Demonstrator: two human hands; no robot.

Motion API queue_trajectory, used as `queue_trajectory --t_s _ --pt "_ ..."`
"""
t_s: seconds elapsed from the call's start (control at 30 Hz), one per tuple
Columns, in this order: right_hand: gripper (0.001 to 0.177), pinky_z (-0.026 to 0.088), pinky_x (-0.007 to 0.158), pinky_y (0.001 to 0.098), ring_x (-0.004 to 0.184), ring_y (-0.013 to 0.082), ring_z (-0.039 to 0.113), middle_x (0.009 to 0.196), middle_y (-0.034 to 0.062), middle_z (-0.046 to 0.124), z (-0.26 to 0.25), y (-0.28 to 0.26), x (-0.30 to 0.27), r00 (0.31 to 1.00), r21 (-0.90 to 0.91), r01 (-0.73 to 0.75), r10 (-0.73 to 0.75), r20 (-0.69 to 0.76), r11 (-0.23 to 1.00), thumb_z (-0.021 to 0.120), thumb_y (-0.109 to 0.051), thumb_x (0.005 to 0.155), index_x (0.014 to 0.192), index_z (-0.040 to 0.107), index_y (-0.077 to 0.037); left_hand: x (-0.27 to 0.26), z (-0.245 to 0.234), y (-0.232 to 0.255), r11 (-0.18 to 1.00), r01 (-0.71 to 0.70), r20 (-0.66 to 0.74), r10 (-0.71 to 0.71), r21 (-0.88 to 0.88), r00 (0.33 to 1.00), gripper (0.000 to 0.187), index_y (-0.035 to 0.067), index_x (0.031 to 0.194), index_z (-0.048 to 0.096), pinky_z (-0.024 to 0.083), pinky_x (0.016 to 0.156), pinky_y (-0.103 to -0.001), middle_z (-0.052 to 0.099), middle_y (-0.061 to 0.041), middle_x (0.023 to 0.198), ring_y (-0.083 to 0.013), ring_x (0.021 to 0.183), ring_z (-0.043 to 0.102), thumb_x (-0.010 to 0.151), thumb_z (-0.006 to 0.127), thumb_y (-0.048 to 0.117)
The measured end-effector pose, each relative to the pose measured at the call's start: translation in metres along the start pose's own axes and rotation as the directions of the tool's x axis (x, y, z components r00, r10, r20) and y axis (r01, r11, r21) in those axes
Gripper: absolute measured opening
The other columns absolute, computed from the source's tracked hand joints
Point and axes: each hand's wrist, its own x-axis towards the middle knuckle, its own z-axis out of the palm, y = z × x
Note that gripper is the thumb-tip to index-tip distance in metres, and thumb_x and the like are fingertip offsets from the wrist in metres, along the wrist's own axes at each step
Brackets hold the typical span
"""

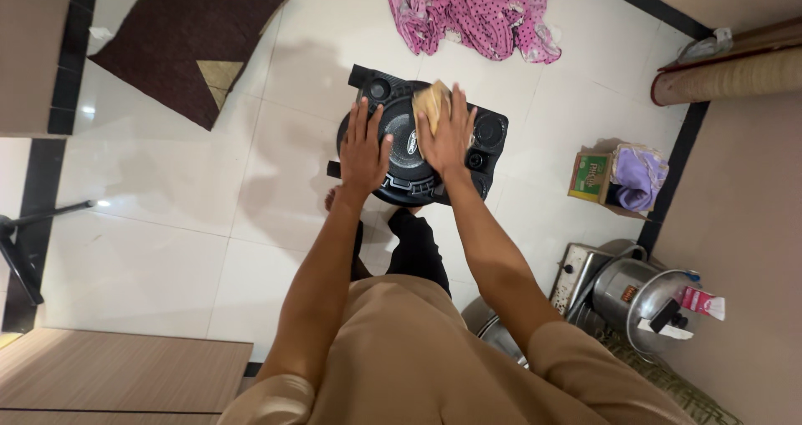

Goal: The person wipes the exterior of a black portable speaker using a cloth, turning the device over to clean different sides.

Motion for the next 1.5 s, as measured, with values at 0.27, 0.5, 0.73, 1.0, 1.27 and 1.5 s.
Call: queue_trajectory --t_s 0.27,0.5,0.73,1.0,1.27,1.5 --pt "0.055 0.024 0.124 0.0563 0.137 0.0325 0.050 0.144 0.0137 0.056 0.003 -0.049 0.055 0.953 0.095 0.245 -0.258 0.161 0.965 0.064 -0.040 0.097 0.140 0.058 -0.005 0.006 0.003 0.019 0.964 0.148 0.004 -0.152 0.222 0.988 0.050 0.023 0.158 0.041 0.038 0.117 -0.046 0.027 -0.004 0.168 -0.0274 0.156 0.026 0.108 0.044 0.023" --pt "0.042 0.044 0.104 0.0518 0.115 0.0386 0.060 0.125 0.0164 0.065 0.006 -0.061 0.070 0.971 0.103 0.138 -0.156 0.183 0.985 0.067 -0.030 0.098 0.133 0.063 -0.006 0.006 0.003 0.022 0.955 0.155 0.010 -0.162 0.255 0.987 0.054 0.021 0.156 0.041 0.038 0.116 -0.047 0.026 -0.004 0.168 -0.0268 0.155 0.025 0.103 0.051 0.021" --pt "0.047 0.041 0.111 0.0514 0.121 0.0336 0.062 0.130 0.0113 0.070 0.014 -0.052 0.068 0.870 0.134 0.489 -0.494 0.002 0.862 0.072 -0.015 0.084 0.131 0.069 -0.009 0.007 0.005 0.021 0.949 0.162 0.067 -0.186 0.270 0.980 0.053 0.018 0.152 0.043 0.038 0.117 -0.046 0.026 -0.006 0.168 -0.0280 0.157 0.025 0.099 0.054 0.020" --pt "0.042 0.041 0.106 0.0505 0.113 0.0332 0.061 0.123 0.0153 0.068 0.019 -0.066 0.065 0.990 0.076 0.103 -0.110 0.083 0.992 0.071 -0.031 0.094 0.127 0.067 -0.004 0.008 0.004 0.018 0.957 0.120 0.037 -0.135 0.263 0.990 0.054 0.016 0.155 0.039 0.040 0.115 -0.045 0.025 -0.009 0.168 -0.0304 0.156 0.025 0.102 0.050 0.020" --pt "0.052 0.042 0.103 0.0486 0.112 0.0335 0.061 0.127 0.0190 0.065 0.003 -0.022 0.048 0.952 0.096 0.300 -0.304 0.033 0.949 0.069 -0.033 0.094 0.134 0.061 -0.002 0.011 0.001 0.020 0.933 0.149 0.091 -0.188 0.327 0.978 0.056 0.022 0.155 0.040 0.041 0.113 -0.047 0.021 -0.006 0.168 -0.0297 0.154 0.025 0.100 0.051 0.021" --pt "0.042 0.040 0.110 0.0501 0.116 0.0310 0.059 0.121 0.0149 0.063 0.016 -0.024 0.045 0.989 -0.025 0.140 -0.140 -0.038 0.990 0.065 -0.035 0.098 0.128 0.063 -0.006 0.012 0.005 0.021 0.937 0.162 0.072 -0.193 0.310 0.979 0.052 0.021 0.154 0.040 0.043 0.111 -0.048 0.021 -0.006 0.168 -0.0308 0.153 0.026 0.103 0.051 0.022"
